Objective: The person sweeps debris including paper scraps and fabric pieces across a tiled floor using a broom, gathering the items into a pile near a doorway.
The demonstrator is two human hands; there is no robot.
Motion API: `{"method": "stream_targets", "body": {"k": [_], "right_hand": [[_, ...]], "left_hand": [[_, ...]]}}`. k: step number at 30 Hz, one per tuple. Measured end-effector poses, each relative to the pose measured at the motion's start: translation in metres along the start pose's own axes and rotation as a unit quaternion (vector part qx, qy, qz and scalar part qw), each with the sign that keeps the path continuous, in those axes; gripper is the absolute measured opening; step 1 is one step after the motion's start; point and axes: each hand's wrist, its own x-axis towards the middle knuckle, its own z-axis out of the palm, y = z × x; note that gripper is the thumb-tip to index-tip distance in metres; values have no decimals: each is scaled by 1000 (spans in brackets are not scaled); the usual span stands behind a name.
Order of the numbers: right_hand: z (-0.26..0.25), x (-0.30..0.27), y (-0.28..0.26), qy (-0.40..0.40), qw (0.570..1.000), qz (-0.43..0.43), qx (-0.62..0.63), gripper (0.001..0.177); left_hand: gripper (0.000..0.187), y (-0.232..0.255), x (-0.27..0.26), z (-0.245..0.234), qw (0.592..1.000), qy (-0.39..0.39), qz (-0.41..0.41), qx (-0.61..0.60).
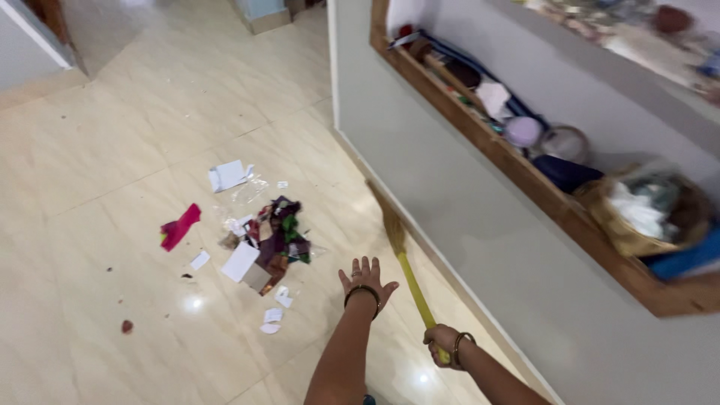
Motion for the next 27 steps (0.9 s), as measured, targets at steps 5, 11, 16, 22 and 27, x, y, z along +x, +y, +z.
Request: {"method": "stream_targets", "body": {"k": [5, 11, 16, 22, 27], "right_hand": [[46, 44, -52, -104, 993, 56, 2, 13], [58, 23, -147, -134, 983, 8, 122, 20], [16, 29, -194, -68, 994, 17, 79, 19], [-2, 111, -255, -97, 991, 80, 55, 16], [14, 132, -341, -101, 985, 105, -90, 16]], "left_hand": [[88, -49, 46, -27, 998, -19, -56, -27], [87, -73, 79, -57, 994, -9, -88, -68], [88, -75, 101, -90, 991, 11, -103, -82], [89, -91, 136, -151, 974, 42, -187, -124], [89, -83, 178, -181, 959, 78, -222, -161]]}}
